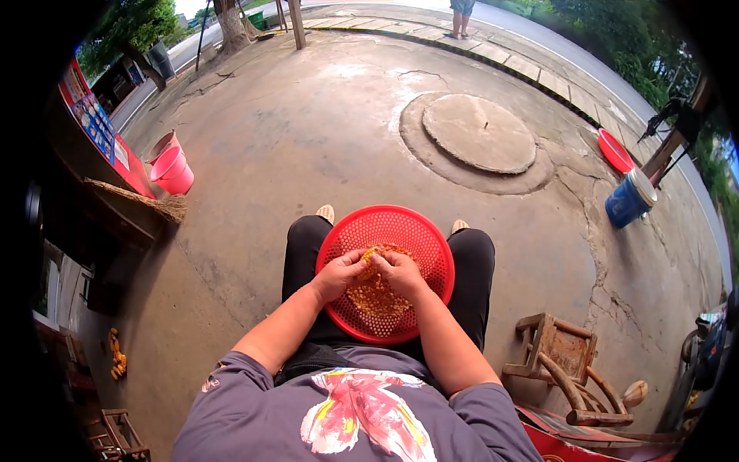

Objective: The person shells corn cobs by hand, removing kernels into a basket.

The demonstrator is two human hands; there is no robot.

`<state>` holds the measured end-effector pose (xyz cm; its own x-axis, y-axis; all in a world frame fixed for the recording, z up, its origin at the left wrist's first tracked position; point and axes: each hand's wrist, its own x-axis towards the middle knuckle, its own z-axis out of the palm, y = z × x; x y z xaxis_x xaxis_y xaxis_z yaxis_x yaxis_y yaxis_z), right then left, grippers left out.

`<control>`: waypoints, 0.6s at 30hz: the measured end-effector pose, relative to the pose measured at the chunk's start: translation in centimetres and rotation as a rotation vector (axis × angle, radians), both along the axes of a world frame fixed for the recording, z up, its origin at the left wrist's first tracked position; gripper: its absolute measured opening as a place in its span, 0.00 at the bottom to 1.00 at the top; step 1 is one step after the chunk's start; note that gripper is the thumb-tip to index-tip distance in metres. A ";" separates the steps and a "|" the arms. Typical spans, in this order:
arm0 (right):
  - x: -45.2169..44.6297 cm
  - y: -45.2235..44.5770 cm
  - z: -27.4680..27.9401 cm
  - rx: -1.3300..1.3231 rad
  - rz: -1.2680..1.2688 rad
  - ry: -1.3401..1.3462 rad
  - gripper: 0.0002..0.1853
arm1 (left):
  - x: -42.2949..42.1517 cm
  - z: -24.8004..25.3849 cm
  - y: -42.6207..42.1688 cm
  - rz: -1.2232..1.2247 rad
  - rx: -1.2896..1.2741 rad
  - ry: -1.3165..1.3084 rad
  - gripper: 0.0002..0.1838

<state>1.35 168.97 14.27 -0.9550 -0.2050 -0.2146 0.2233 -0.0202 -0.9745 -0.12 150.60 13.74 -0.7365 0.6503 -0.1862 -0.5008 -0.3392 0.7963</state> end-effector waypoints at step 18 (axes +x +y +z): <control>-0.5 0.8 -0.4 0.002 0.039 -0.071 0.17 | 0.1 0.1 -0.2 0.006 -0.068 0.099 0.23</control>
